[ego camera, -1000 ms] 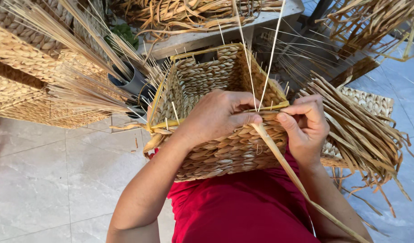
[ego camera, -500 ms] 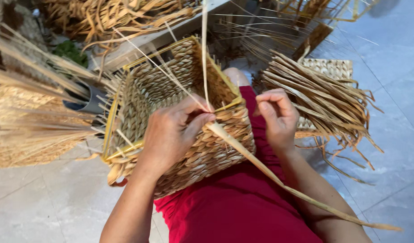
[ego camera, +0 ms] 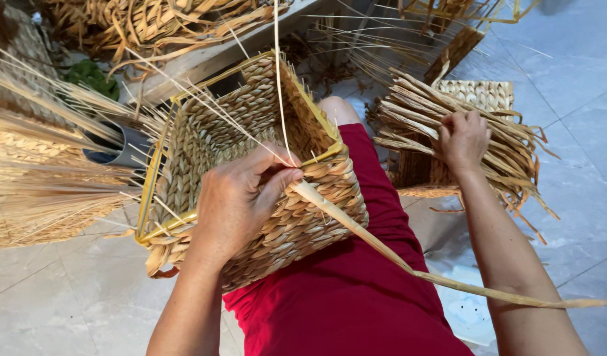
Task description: The person sits with a woven water-hyacinth basket on their lap and binds its rim, wrapping a long palm-leaf strip around the edge and tucking it into the weave. They pull the strip tight, work it along the rim, and press the woven strands into place by hand.
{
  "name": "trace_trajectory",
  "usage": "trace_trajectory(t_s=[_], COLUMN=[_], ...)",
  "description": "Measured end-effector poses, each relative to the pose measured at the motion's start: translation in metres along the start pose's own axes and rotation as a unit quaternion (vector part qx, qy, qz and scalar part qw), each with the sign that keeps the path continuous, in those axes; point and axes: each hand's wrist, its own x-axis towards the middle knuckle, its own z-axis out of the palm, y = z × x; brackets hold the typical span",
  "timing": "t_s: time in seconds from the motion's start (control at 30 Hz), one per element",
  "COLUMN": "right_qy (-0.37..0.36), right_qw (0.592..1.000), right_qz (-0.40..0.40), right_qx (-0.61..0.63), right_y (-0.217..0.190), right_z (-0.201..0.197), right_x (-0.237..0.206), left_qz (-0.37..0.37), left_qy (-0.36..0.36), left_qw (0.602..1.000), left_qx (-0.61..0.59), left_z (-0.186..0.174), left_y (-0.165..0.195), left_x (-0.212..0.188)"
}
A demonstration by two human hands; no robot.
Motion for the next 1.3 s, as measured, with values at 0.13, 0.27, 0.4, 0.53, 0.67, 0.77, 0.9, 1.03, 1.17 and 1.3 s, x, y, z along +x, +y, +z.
trace_trajectory(t_s=[0.13,0.27,0.4,0.53,0.67,0.77,0.9,1.03,1.17,1.3], right_qy=[0.002,-0.001,-0.022,-0.028,0.019,-0.003,-0.153,-0.227,-0.233,-0.201], right_qw=[0.999,0.993,0.986,0.969,0.955,0.959,0.941,0.886,0.856,0.857], right_qz=[-0.017,-0.055,0.007,0.009,-0.044,-0.105,-0.218,-0.342,-0.352,-0.335], right_qx=[0.043,0.103,0.166,0.244,0.292,0.264,0.208,0.217,0.298,0.336], right_y=[0.001,0.013,0.025,0.036,0.059,0.065,0.032,-0.035,-0.102,-0.144], right_z=[-0.010,-0.019,-0.022,-0.031,-0.067,-0.114,-0.161,-0.181,-0.190,-0.185], right_x=[0.003,0.004,0.008,0.018,0.017,-0.004,-0.030,-0.036,-0.046,-0.056], left_qz=[0.024,0.033,0.031,0.079,0.108,0.070,0.083,0.100,0.007,-0.050], left_qy=[0.020,0.027,0.026,0.063,0.215,0.240,0.128,0.138,0.130,0.090], left_qw=[0.999,0.999,0.999,0.995,0.970,0.967,0.966,0.939,0.938,0.893], left_qx=[0.015,0.016,0.029,0.016,0.010,-0.045,-0.209,-0.299,-0.321,-0.438], left_z=[0.002,0.003,0.000,-0.006,-0.007,0.005,0.047,0.076,0.082,0.076], left_y=[0.000,0.000,0.004,0.006,0.004,0.011,0.031,0.037,0.035,0.037], left_x=[-0.002,-0.002,-0.001,-0.004,-0.023,-0.051,-0.077,-0.089,-0.087,-0.079])
